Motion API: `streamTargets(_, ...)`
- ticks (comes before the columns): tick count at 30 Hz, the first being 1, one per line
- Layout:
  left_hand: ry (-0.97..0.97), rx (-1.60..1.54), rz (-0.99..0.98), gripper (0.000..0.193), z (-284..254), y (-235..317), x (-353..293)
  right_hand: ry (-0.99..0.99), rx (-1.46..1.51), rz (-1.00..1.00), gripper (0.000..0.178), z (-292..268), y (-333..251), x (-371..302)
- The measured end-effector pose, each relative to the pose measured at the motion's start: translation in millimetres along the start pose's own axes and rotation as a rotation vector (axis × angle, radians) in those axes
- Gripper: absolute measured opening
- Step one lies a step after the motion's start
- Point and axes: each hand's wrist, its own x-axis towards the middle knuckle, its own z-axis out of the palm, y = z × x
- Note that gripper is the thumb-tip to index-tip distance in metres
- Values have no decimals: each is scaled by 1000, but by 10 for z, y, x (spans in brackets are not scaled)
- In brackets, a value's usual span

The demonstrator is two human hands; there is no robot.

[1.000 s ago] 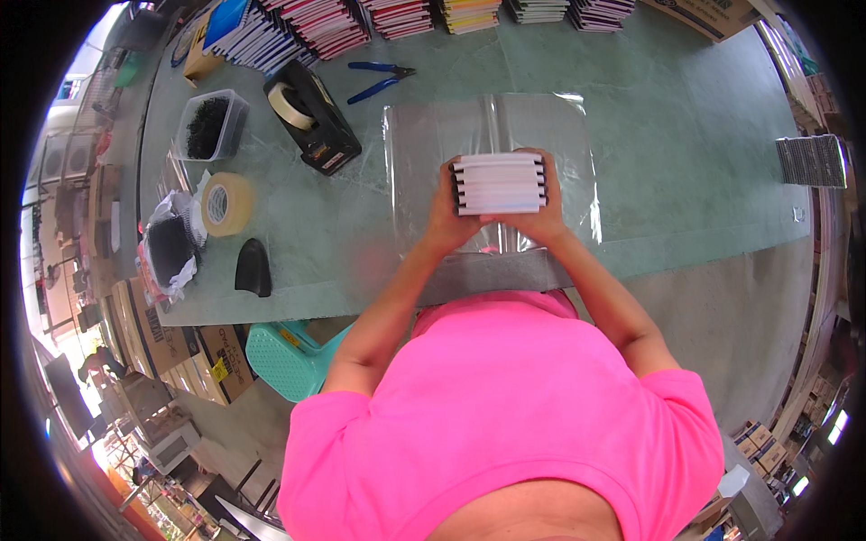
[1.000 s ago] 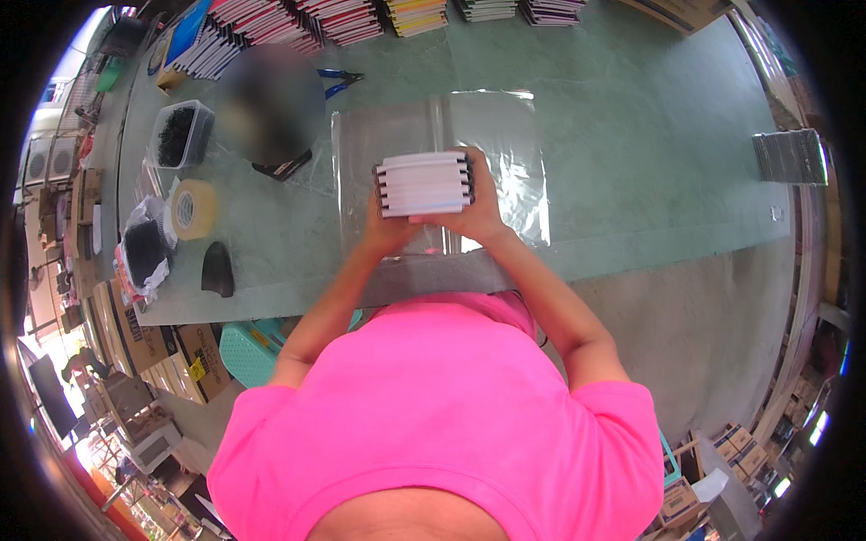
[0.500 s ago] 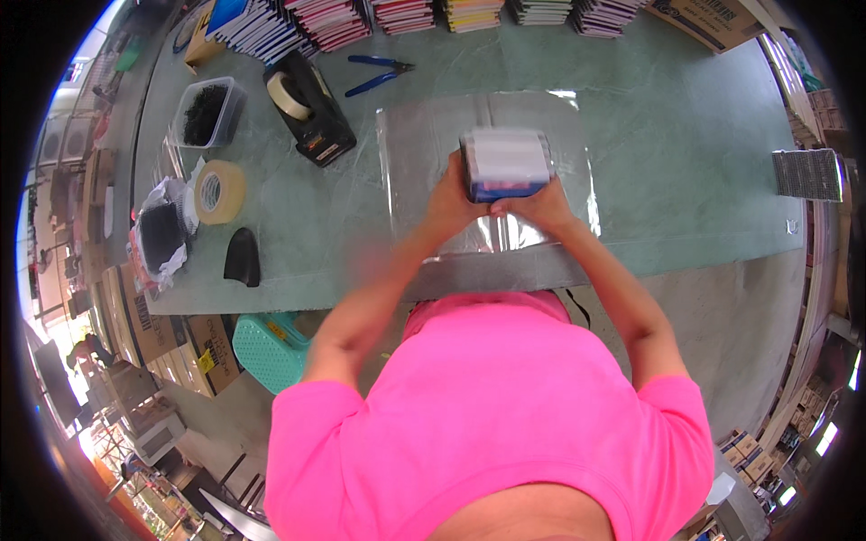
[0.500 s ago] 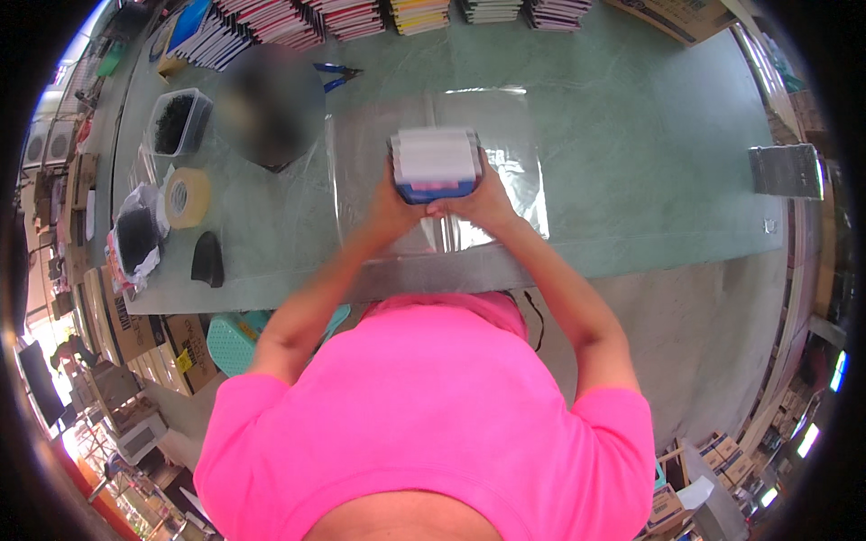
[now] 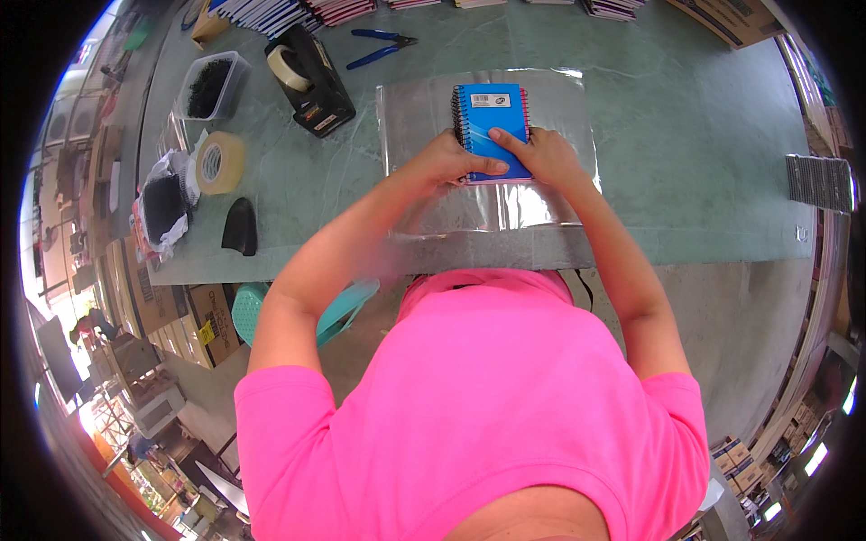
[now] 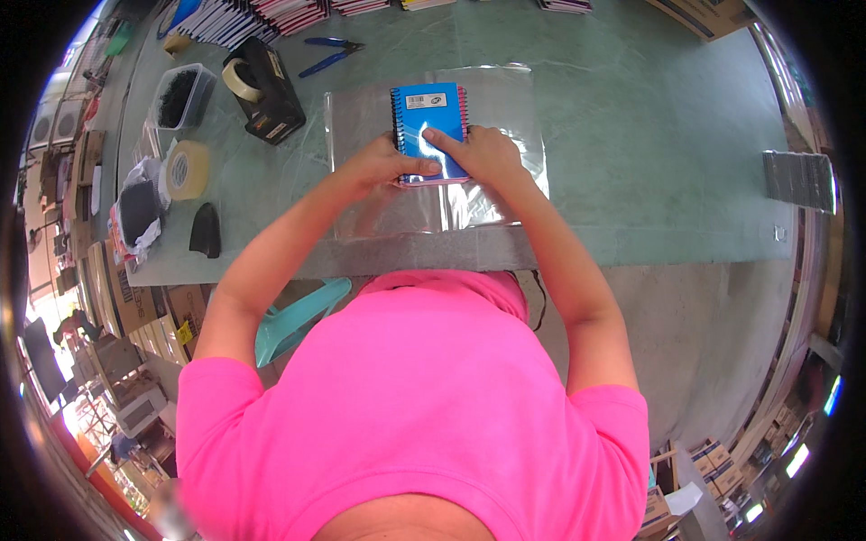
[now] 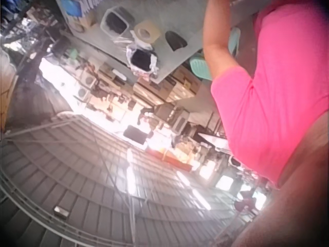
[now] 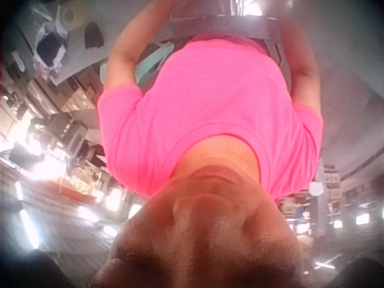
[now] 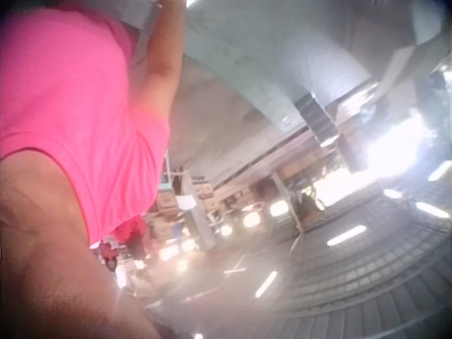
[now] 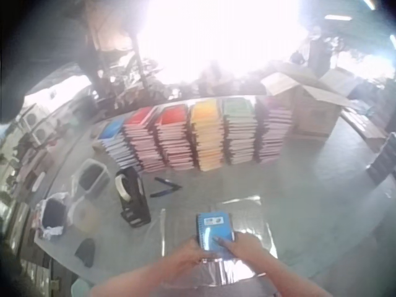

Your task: The person selects several spiral-bound notebooks from various color-coded stacks and places them together into a clear plastic sleeve, securing the package with tape.

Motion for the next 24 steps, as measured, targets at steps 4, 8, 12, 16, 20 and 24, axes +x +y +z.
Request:
streamTargets(4,192,354,344,64,-74,-224,40,34,21,62,87,111,24,25)
streamTargets(8,87,170,298,74,7,-114,-61,25,-26,94,85,77,-61,-1)
streamTargets(12,240,163,304,70,45,-247,-17,77,-87,-79,86,282,206,165)
streamTargets(16,943,723,709,51,328,-59,-256,8,62,-28,79,-67,282,117)
streamTargets(20,485,608,707,26,1315,-157,-185,27,305,50,76,-437,544,138)
streamTargets(24,533,880,512,26,1599,-470,321,142,420,48,65,-774,805,63)
